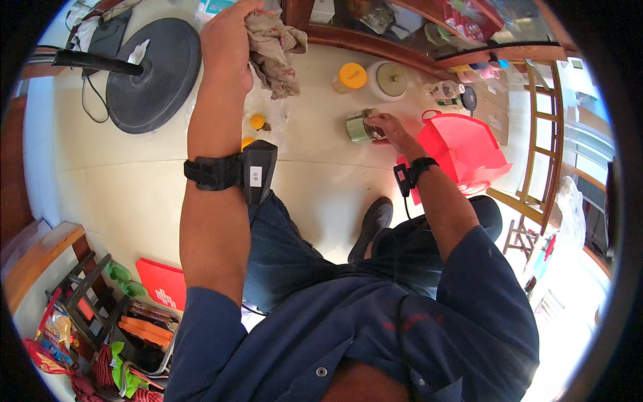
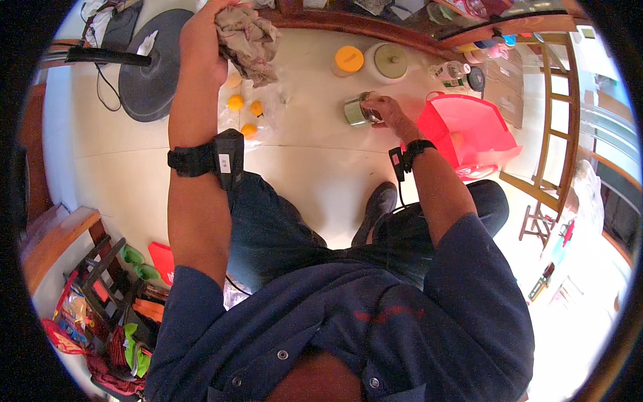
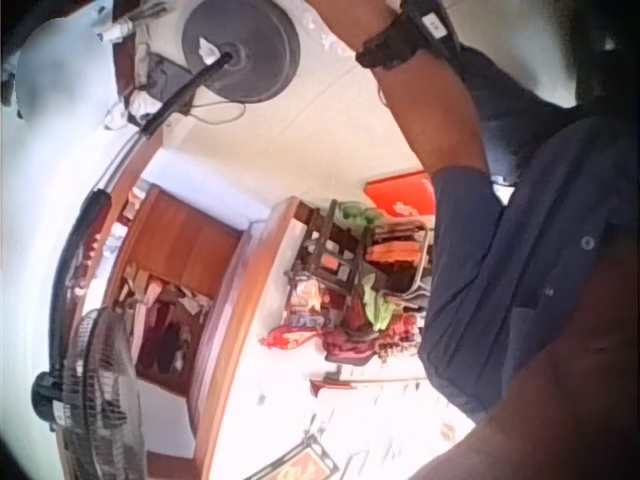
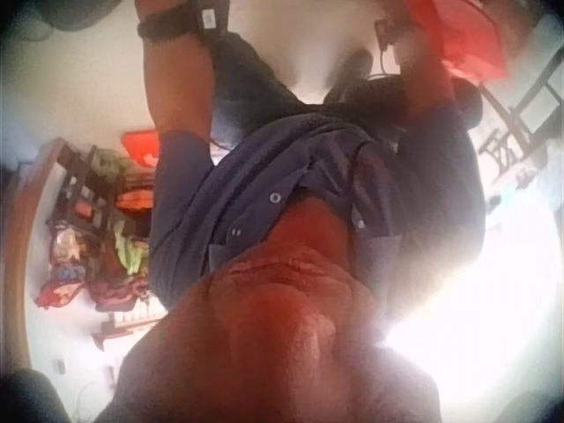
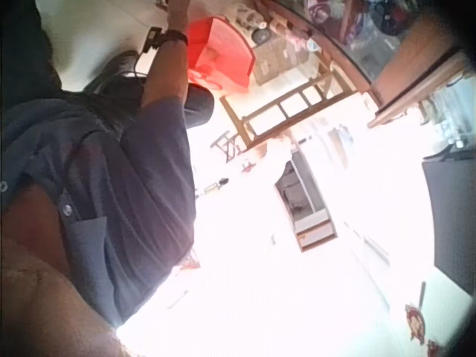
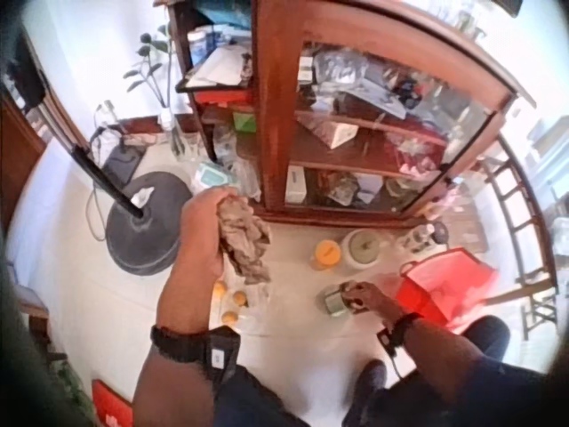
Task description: The person wipes a wooden cabinet and a standing fan with a cloth, then moves to the kitchen to rinse the cloth under a tap. The person also briefly handles a plastic bag and a jar on the floor.
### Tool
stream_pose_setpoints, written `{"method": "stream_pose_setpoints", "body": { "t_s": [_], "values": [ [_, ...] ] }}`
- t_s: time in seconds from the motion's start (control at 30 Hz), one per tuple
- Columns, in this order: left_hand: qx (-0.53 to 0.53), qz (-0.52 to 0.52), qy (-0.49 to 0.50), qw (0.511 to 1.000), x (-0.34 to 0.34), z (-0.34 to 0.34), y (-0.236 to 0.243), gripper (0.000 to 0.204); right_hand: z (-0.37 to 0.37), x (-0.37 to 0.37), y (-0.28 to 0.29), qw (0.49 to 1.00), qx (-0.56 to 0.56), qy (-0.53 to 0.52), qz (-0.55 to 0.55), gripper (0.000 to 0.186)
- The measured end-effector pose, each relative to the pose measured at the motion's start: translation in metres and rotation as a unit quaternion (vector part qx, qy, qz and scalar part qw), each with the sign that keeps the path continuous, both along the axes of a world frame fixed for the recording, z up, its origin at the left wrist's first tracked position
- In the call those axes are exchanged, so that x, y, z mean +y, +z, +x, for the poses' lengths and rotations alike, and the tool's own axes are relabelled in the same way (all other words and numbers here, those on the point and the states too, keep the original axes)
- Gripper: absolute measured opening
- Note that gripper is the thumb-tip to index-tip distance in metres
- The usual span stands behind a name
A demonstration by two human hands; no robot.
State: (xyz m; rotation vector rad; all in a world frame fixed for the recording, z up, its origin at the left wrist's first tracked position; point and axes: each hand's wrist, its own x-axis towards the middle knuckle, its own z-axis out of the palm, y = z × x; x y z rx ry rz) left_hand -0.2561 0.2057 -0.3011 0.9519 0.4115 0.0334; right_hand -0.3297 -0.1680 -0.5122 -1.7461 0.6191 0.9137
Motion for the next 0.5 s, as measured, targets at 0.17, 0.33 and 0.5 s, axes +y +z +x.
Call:
{"method": "stream_pose_setpoints", "body": {
  "t_s": [0.17, 0.33, 0.5],
  "values": [
    [0.010, 0.037, 0.021, 0.999, 0.002, 0.000, 0.001, 0.021, 0.012, -0.026, -0.020, 0.992, -0.051, 0.047, -0.102, 0.058],
    [0.029, 0.079, 0.020, 0.996, 0.006, -0.002, 0.001, 0.025, 0.015, -0.034, -0.036, 0.899, -0.256, 0.237, -0.263, 0.077],
    [0.030, 0.080, 0.033, 0.996, 0.008, -0.001, -0.002, 0.024, 0.013, -0.022, -0.029, 0.893, -0.214, 0.208, -0.336, 0.099]
  ]
}}
